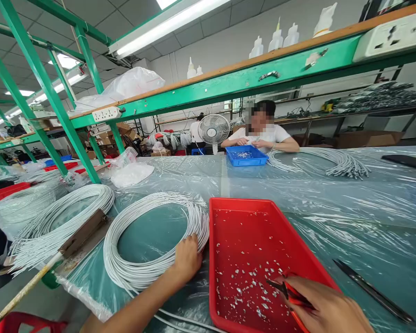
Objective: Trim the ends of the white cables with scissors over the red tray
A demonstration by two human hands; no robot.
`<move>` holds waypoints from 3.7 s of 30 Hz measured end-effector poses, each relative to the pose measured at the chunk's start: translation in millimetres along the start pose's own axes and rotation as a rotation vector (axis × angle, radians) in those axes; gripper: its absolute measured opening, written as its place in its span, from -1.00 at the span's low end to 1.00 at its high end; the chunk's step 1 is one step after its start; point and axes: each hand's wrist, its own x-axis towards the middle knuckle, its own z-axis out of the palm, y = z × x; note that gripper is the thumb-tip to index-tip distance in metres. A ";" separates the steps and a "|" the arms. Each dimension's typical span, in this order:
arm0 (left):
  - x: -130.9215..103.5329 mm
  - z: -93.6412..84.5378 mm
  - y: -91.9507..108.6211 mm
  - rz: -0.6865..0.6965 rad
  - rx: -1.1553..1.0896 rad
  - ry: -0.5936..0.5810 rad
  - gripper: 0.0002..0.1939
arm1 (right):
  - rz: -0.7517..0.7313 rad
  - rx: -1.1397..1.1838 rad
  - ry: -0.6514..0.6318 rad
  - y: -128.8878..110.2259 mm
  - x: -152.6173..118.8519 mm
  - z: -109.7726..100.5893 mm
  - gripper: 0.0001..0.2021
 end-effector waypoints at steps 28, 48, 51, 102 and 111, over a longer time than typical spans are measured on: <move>-47.9 -56.4 32.7 0.295 -0.028 0.074 -0.64 | 0.127 0.078 -0.225 -4.0 1.1 -3.3 -0.74; -37.1 -46.0 62.6 0.312 -0.529 0.089 -0.69 | 0.391 0.437 0.029 -15.5 7.1 -9.2 -0.83; -51.1 -44.1 65.1 0.289 -0.895 0.056 -0.76 | 0.519 0.730 0.101 -24.0 13.6 -10.8 -0.77; -55.7 -31.5 85.8 0.202 -1.390 -0.156 -0.75 | 0.584 0.653 -0.056 -33.2 17.5 -25.3 -0.69; -66.7 -41.6 91.1 0.404 -1.067 0.001 -0.77 | 0.563 0.749 -0.024 -41.8 25.7 -36.4 -0.79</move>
